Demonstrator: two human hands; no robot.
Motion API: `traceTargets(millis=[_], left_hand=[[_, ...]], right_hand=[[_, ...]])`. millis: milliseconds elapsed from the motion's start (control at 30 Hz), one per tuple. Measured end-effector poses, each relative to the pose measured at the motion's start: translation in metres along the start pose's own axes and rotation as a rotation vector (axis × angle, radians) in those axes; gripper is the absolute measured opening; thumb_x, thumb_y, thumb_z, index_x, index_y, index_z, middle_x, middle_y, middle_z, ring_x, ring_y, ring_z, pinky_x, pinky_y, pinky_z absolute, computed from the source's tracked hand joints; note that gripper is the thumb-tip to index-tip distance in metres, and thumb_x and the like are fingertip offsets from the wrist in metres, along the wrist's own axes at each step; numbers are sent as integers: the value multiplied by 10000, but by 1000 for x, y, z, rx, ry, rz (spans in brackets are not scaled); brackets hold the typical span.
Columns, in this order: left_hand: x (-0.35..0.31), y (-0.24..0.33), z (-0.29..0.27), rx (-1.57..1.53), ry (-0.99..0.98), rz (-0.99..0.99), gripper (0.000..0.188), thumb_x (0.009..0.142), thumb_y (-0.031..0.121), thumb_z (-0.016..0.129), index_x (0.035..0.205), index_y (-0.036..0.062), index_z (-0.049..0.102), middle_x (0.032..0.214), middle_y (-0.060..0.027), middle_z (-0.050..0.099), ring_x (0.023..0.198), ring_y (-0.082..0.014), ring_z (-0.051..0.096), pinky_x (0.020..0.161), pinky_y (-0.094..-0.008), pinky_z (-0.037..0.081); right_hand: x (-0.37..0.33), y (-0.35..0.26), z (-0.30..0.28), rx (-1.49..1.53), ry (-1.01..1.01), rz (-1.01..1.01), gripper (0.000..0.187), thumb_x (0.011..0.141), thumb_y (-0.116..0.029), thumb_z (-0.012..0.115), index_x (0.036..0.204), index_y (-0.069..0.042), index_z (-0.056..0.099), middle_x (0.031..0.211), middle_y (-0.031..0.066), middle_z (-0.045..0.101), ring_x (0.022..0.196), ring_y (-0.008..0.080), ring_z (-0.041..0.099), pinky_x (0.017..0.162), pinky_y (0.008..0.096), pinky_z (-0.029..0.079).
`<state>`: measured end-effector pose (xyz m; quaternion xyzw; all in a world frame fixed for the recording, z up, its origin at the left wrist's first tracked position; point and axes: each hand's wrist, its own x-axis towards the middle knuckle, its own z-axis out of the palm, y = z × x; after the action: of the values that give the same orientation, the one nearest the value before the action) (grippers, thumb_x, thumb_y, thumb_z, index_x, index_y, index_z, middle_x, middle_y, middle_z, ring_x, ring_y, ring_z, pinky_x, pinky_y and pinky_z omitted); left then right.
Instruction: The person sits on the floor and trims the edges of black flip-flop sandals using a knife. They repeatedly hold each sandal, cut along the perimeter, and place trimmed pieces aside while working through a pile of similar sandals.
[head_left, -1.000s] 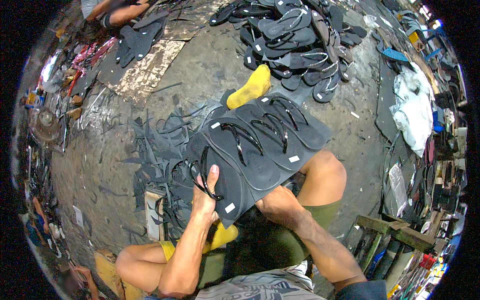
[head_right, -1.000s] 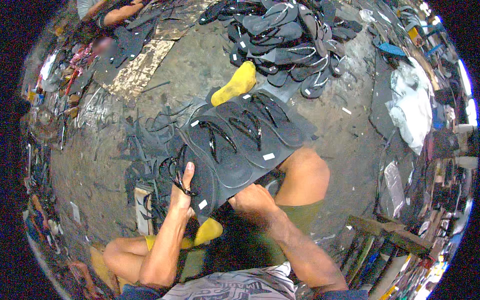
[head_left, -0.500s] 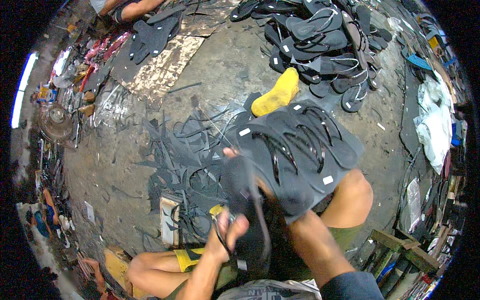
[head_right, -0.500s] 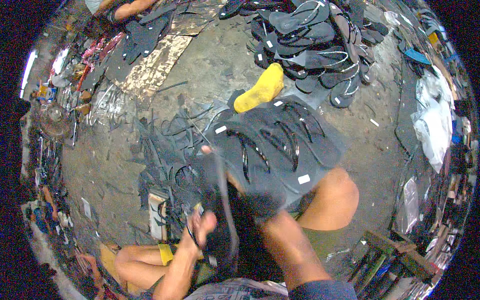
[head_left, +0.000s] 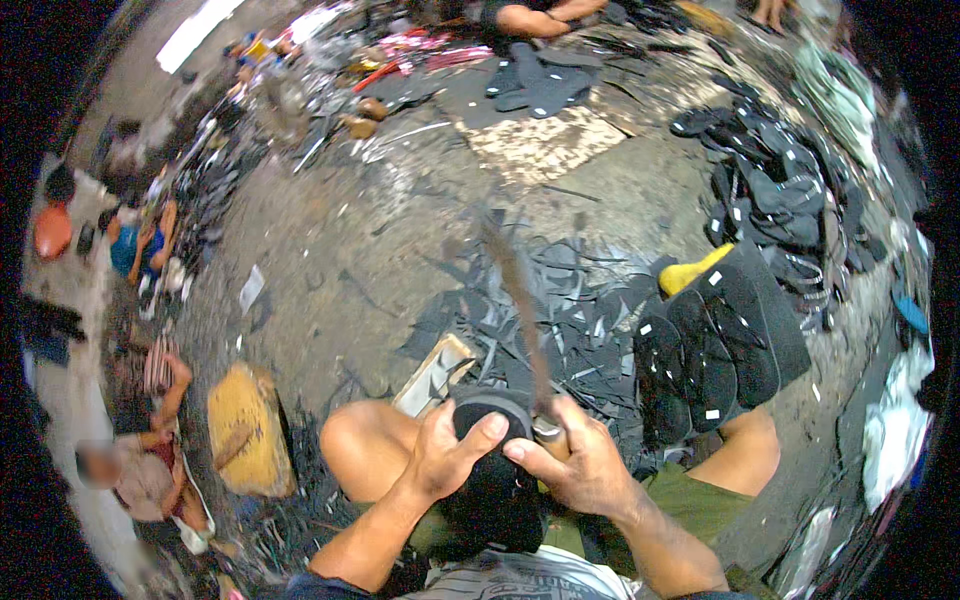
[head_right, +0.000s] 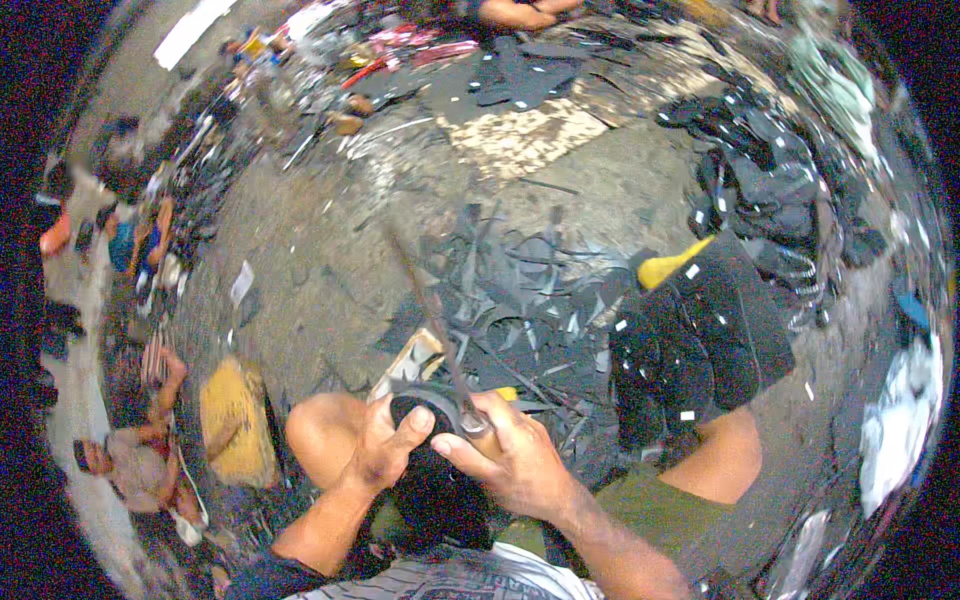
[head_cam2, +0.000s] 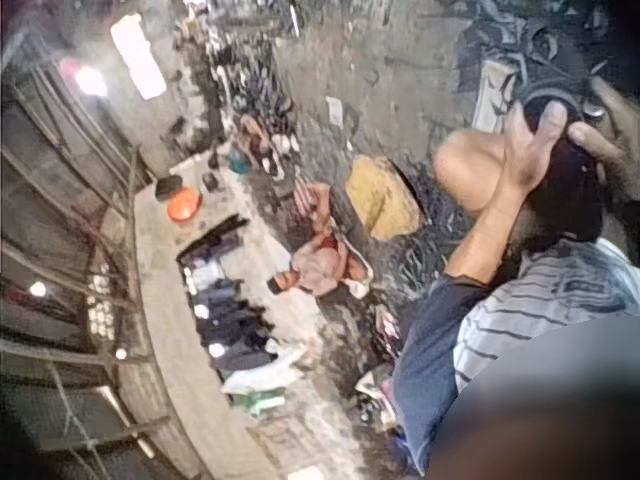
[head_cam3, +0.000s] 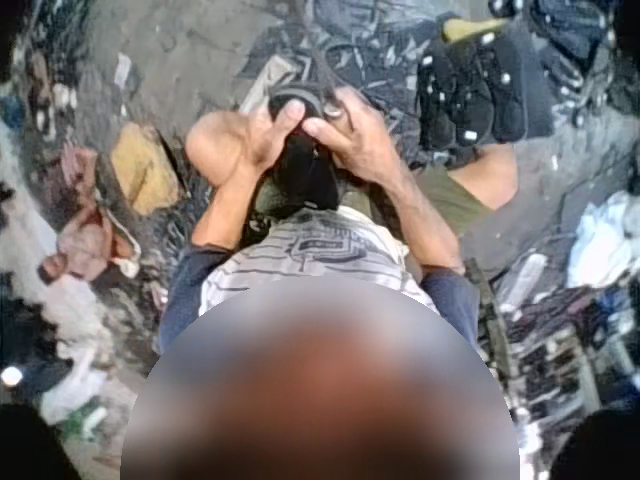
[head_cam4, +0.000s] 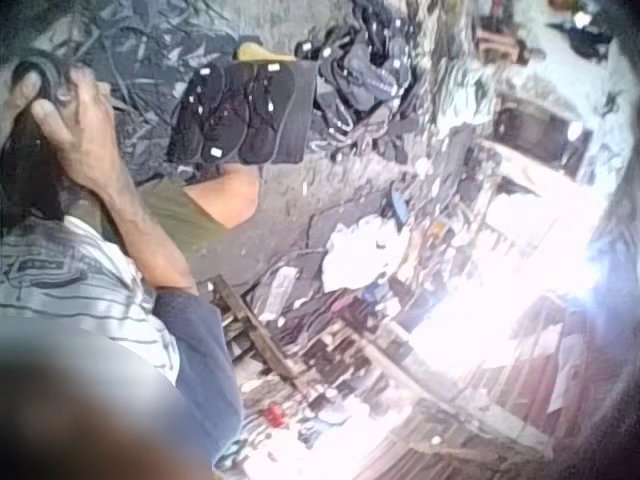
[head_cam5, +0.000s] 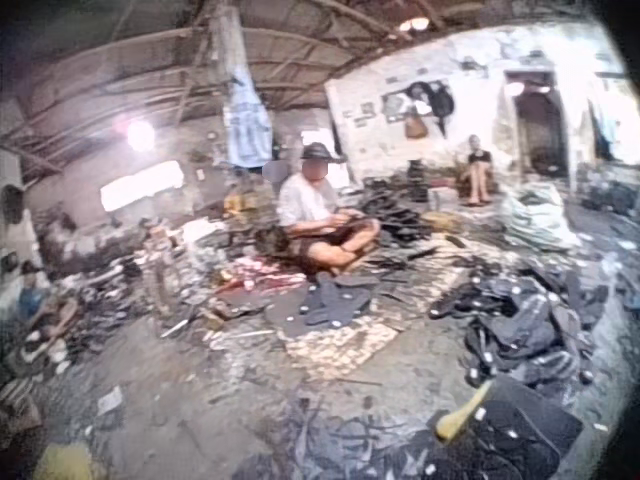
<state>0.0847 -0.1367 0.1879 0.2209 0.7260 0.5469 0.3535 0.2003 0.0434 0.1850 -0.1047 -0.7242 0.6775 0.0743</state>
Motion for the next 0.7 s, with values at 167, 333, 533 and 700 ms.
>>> traceTargets(millis=[167,333,533,700], left_hand=[[-24,11,-14,-333,133,-30,468,993,398,623,1249,8,583,1125,-32,651,1044,-123,579,948,-294,453],[-39,8,-25,-217,140,-110,609,930,566,631,1209,26,582,1094,-40,608,1055,-173,543,989,-340,412],[-47,4,-25,-205,-40,-126,527,929,493,708,1134,12,639,934,-53,680,871,-118,633,795,-307,519],[-47,11,-23,-108,-70,-113,448,923,434,735,1103,29,675,948,-64,711,905,-184,658,846,-347,514]], right_hand=[[-45,33,22,-371,18,18,441,862,-219,768,1232,-74,575,1033,154,672,911,336,691,790,420,562],[-61,69,29,-716,-65,-26,504,739,-90,770,1207,-132,586,896,117,609,801,336,657,702,435,549],[-13,18,5,-742,-313,-86,371,843,-187,705,1185,-160,566,904,112,625,812,341,671,660,462,560],[23,-37,-8,-725,-588,-107,254,921,-248,627,1124,-125,537,879,139,646,797,379,688,672,511,565]])
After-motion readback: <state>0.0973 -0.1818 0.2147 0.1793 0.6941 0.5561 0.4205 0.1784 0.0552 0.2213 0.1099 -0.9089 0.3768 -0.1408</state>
